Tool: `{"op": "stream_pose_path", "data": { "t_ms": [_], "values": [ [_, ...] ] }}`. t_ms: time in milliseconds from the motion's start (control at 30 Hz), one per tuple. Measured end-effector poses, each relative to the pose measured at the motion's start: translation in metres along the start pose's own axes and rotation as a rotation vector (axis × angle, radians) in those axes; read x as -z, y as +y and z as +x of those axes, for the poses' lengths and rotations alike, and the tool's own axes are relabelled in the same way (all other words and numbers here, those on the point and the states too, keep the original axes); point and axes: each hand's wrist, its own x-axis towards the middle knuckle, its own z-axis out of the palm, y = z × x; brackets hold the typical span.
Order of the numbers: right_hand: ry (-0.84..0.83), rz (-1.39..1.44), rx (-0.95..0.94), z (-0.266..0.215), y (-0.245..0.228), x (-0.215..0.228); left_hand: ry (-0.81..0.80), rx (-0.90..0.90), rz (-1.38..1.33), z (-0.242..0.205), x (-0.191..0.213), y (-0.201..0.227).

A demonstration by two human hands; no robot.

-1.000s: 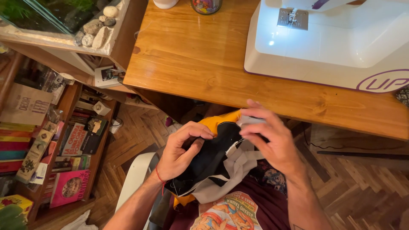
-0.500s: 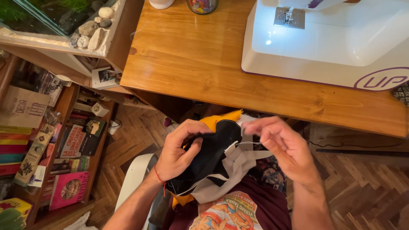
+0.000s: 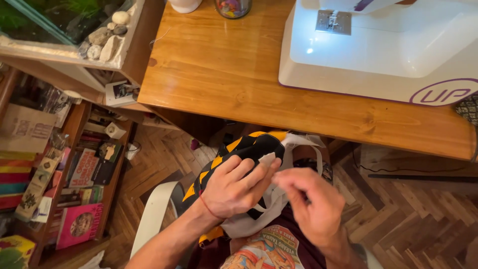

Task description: Sewing and trimming a fabric bag using a sewing machine and scissors

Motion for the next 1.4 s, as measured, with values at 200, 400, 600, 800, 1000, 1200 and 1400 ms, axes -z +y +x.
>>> {"op": "stream_pose_path", "data": {
  "t_ms": [200,400,600,800,1000,1200,1400],
  "values": [
    [-0.312,-0.003,0.298,0.010,-0.026,0.029,0.089,-0.062,-0.075,0.003,-0.020,-0.004],
    [-0.345,-0.047,-0.006,-0.009,-0.006,0.119,0.043,-0.065,-0.043,0.008,-0.011,-0.009],
    [0.288,-0.500,-0.529,-0.064,0.128,0.257,0.007,-0.092,0.081,0.030,-0.010,-0.016],
    [0.347,-1.419,-0.347,-0.151,0.300,0.401,-0.091,-0.004,-0.118,0.028,-0.027,-0.015],
    [0.226,-1.542,-0.719,-0.147,0.337,0.429,-0.089,0.058,-0.256,0.052,-0.032,-0.002],
    [-0.013,-1.056,-1.321,-0.052,0.271,0.422,-0.125,0.002,-0.270,0.060,-0.042,0.009],
    [-0.016,-0.723,-1.612,-0.050,0.281,0.454,-0.119,0.004,-0.328,0.069,-0.047,0.009]
  ]
}}
